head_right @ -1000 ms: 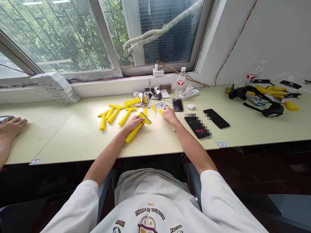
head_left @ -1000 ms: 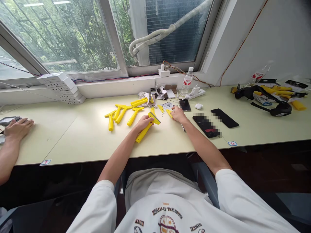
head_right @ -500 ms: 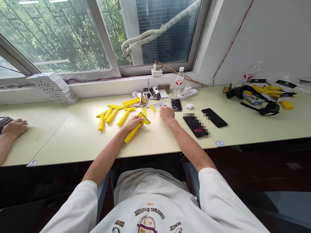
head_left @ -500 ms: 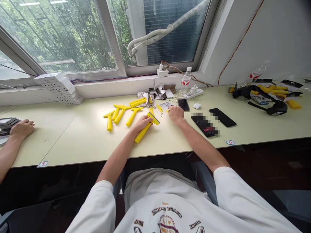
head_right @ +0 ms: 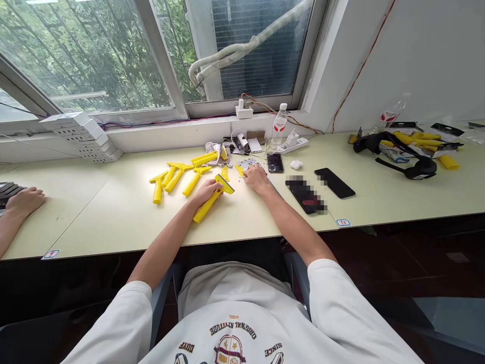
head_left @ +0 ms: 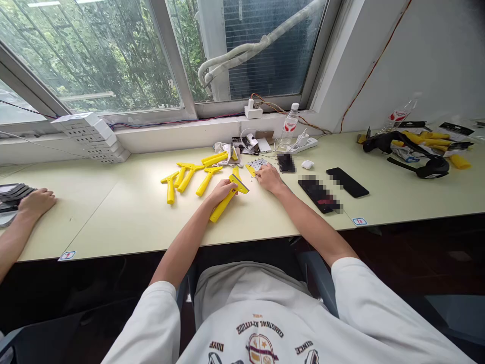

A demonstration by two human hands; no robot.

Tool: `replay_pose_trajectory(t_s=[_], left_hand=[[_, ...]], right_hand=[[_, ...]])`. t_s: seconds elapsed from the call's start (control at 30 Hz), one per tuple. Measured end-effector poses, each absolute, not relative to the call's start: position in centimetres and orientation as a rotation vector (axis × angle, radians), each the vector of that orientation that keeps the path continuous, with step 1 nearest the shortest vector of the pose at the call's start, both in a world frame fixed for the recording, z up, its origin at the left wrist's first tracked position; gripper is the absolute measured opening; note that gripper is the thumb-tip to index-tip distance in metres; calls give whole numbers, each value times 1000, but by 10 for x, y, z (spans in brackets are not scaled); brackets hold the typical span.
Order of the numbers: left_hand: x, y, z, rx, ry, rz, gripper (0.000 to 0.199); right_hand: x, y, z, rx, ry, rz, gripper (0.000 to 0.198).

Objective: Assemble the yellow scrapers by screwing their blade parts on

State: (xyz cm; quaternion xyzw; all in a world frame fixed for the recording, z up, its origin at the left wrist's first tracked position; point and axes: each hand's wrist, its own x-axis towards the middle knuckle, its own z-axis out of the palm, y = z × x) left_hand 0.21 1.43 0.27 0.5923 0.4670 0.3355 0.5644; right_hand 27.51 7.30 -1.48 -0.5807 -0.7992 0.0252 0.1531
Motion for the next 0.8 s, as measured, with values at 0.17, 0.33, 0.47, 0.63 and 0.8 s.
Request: replay_pose_trajectory(t_s=[0.17, 0.33, 0.47, 0.63, 0.8], left_hand=[[1, 16, 2, 1435, 1093, 774, 20], [2, 16, 3, 1452, 1107, 771, 20], [1, 16, 2, 1442, 1115, 767, 21], [2, 14, 6, 1460, 1130, 762, 22], [3, 12, 9, 1479, 1142, 758, 22]], right_hand=[[277, 76, -18, -1647, -2238, 49, 44], [277, 74, -19, -1528, -2257, 64, 34], [275, 72, -20, -1540, -2259, 77, 27], [273, 70, -17, -1542, -2248, 143, 24], [273, 64, -11, -1605, -2330, 218, 20]])
